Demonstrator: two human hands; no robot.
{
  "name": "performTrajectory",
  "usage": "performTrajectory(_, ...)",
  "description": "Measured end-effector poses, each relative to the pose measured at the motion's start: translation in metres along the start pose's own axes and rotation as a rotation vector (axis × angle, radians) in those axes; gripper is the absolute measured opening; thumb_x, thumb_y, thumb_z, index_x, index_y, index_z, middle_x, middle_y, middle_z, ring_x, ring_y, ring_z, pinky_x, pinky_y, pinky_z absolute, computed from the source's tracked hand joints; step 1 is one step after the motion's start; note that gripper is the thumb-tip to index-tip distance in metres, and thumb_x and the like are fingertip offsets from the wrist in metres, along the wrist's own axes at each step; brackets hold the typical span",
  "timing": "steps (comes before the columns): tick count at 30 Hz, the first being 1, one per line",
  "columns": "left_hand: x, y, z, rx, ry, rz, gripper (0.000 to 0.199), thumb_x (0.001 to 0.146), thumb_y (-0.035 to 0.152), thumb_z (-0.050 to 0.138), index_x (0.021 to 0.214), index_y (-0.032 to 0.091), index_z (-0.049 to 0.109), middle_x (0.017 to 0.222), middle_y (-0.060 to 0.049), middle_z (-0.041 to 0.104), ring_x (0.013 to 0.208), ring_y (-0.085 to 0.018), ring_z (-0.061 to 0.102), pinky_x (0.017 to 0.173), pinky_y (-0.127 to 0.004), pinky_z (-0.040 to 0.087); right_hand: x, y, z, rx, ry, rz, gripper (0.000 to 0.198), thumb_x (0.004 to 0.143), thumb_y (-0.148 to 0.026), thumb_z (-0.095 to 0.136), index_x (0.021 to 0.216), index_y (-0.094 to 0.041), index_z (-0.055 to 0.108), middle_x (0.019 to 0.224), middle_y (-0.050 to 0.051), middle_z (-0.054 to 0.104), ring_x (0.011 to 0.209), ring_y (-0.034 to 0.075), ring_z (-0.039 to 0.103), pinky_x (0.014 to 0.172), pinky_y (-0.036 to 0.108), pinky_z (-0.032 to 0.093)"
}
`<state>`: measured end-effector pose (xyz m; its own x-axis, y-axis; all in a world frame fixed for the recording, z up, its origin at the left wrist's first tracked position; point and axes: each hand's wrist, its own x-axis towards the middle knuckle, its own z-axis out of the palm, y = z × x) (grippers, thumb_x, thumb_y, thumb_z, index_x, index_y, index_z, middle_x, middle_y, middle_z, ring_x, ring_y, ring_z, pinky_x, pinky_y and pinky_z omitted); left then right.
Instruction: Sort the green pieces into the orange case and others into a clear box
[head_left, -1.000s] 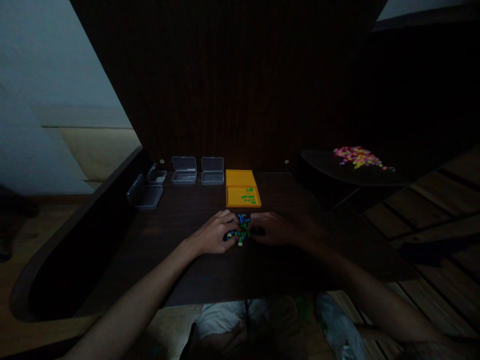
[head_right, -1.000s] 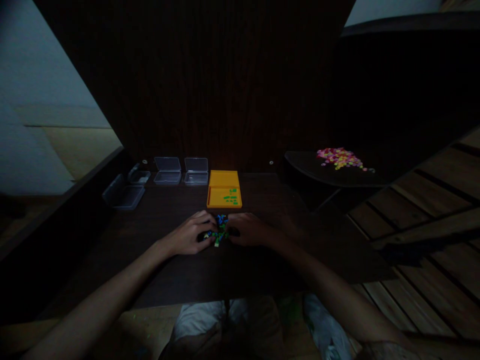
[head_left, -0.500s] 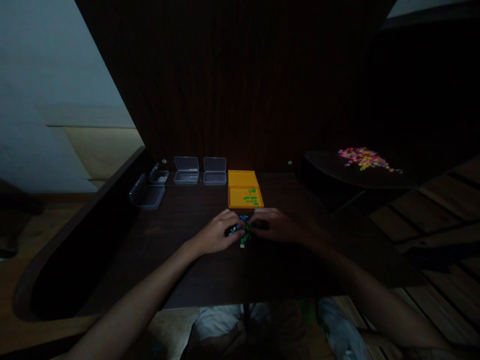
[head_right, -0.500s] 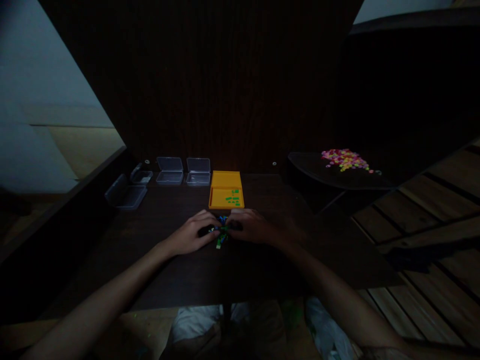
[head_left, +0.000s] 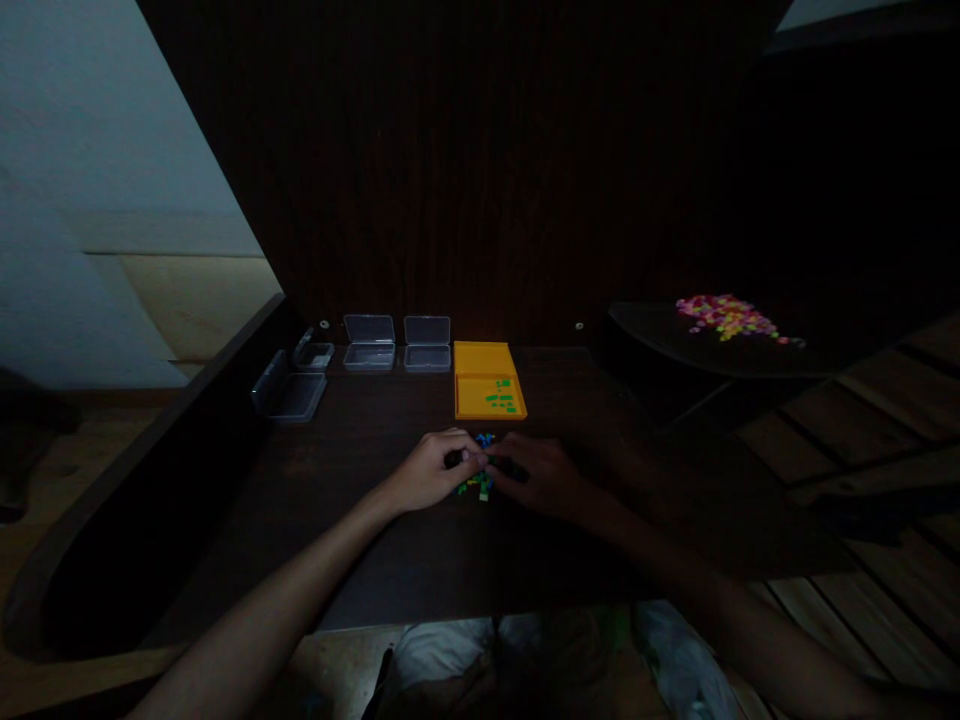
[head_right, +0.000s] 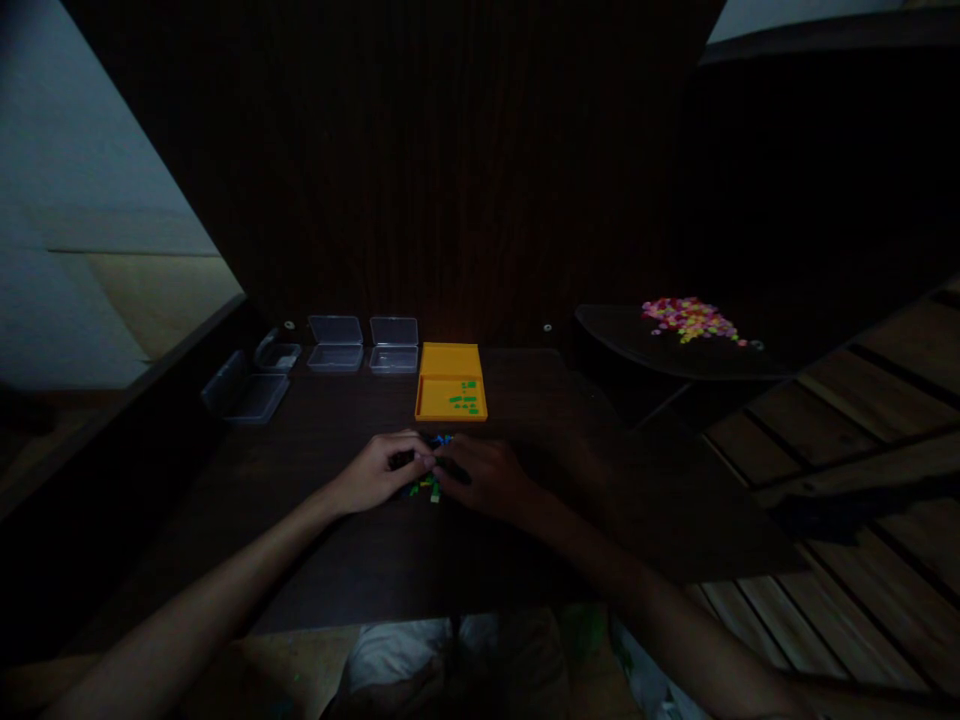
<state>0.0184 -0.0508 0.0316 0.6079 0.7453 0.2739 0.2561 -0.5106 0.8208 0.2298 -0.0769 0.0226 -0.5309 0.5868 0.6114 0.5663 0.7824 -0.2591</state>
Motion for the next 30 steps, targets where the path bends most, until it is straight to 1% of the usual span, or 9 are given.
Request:
performTrajectory(3, 0.0, 0.001, 0.0, -0.003, -0.001, -0.018, 0.025, 0.093, 0.031, 0.055, 0.081, 0.014, 0.068, 0.077, -0.003, 0.064, 0.074, -0.014, 0.058, 0.073, -0.025, 0.044, 0.003, 0.001, -0.004, -0.032, -0.013, -0.04, 0.013, 0.094, -0.027, 0.057, 0.099, -0.018, 0.063, 0.083, 0.004, 0.069, 0.071, 0.013, 0.065, 0.062, 0.022, 0.048)
performTrajectory(9, -0.001, 0.004, 0.002, -0.015, 0.002, -0.037, 0.023, 0.092, 0.03, 0.053, 0.079, 0.014, 0.064, 0.075, -0.002, 0.063, 0.072, -0.014, 0.057, 0.07, -0.024, 0.044, 0.009, 0.005, -0.013, -0.031, -0.095, -0.115, 0.014, 0.094, -0.024, 0.055, 0.102, -0.018, 0.065, 0.086, 0.006, 0.07, 0.075, 0.013, 0.065, 0.065, 0.023, 0.048)
performTrajectory(15, 0.0, 0.005, 0.0, -0.032, 0.069, -0.048, 0.024, 0.093, 0.03, 0.051, 0.081, 0.015, 0.064, 0.077, -0.002, 0.065, 0.074, -0.014, 0.059, 0.071, -0.025, 0.045, 0.016, 0.012, -0.016, 0.058, -0.124, -0.063, 0.013, 0.094, -0.027, 0.056, 0.096, -0.018, 0.067, 0.085, 0.005, 0.07, 0.076, 0.013, 0.065, 0.066, 0.022, 0.047)
performTrajectory(17, 0.001, 0.005, 0.0, -0.039, 0.111, -0.052, 0.023, 0.093, 0.032, 0.052, 0.086, 0.015, 0.066, 0.08, -0.003, 0.066, 0.075, -0.014, 0.06, 0.072, -0.025, 0.046, 0.02, 0.019, -0.019, 0.087, -0.1, -0.021, 0.014, 0.093, -0.028, 0.057, 0.094, -0.018, 0.067, 0.083, 0.004, 0.07, 0.074, 0.013, 0.065, 0.066, 0.023, 0.047)
performTrajectory(21, 0.002, 0.003, -0.002, -0.027, 0.171, -0.044, 0.02, 0.092, 0.032, 0.055, 0.093, 0.015, 0.066, 0.082, -0.003, 0.066, 0.075, -0.014, 0.06, 0.071, -0.025, 0.047, 0.033, 0.045, -0.028, 0.089, -0.044, 0.156, 0.019, 0.091, -0.031, 0.059, 0.083, -0.017, 0.07, 0.072, 0.003, 0.064, 0.063, 0.013, 0.056, 0.059, 0.023, 0.043)
performTrajectory(23, 0.002, 0.002, -0.002, -0.005, 0.178, -0.035, 0.019, 0.092, 0.03, 0.055, 0.093, 0.015, 0.067, 0.082, -0.004, 0.066, 0.076, -0.014, 0.061, 0.072, -0.025, 0.047, 0.039, 0.062, -0.031, 0.11, -0.101, 0.217, 0.019, 0.088, -0.031, 0.061, 0.082, -0.016, 0.071, 0.071, 0.003, 0.062, 0.061, 0.012, 0.054, 0.057, 0.023, 0.04)
performTrajectory(26, 0.002, 0.001, -0.002, 0.022, 0.169, -0.024, 0.018, 0.092, 0.028, 0.055, 0.09, 0.015, 0.067, 0.082, -0.004, 0.066, 0.077, -0.014, 0.061, 0.073, -0.026, 0.048, 0.046, 0.085, -0.028, 0.196, -0.263, 0.335, 0.021, 0.084, -0.033, 0.064, 0.077, -0.015, 0.072, 0.067, 0.002, 0.062, 0.057, 0.011, 0.051, 0.054, 0.022, 0.037)
performTrajectory(28, 0.002, 0.001, -0.002, 0.034, 0.163, -0.017, 0.018, 0.092, 0.027, 0.054, 0.089, 0.015, 0.067, 0.082, -0.004, 0.067, 0.077, -0.015, 0.061, 0.074, -0.026, 0.047, 0.048, 0.096, -0.024, 0.231, -0.358, 0.413, 0.021, 0.081, -0.034, 0.065, 0.077, -0.014, 0.072, 0.065, 0.001, 0.061, 0.056, 0.011, 0.05, 0.053, 0.022, 0.035)
performTrajectory(30, 0.001, 0.001, -0.002, 0.044, 0.159, -0.012, 0.018, 0.093, 0.027, 0.054, 0.089, 0.016, 0.067, 0.081, -0.004, 0.067, 0.078, -0.015, 0.06, 0.073, -0.026, 0.047, 0.05, 0.103, -0.02, 0.229, -0.429, 0.451, 0.021, 0.079, -0.033, 0.066, 0.078, -0.013, 0.073, 0.064, 0.001, 0.061, 0.055, 0.011, 0.049, 0.052, 0.022, 0.034)
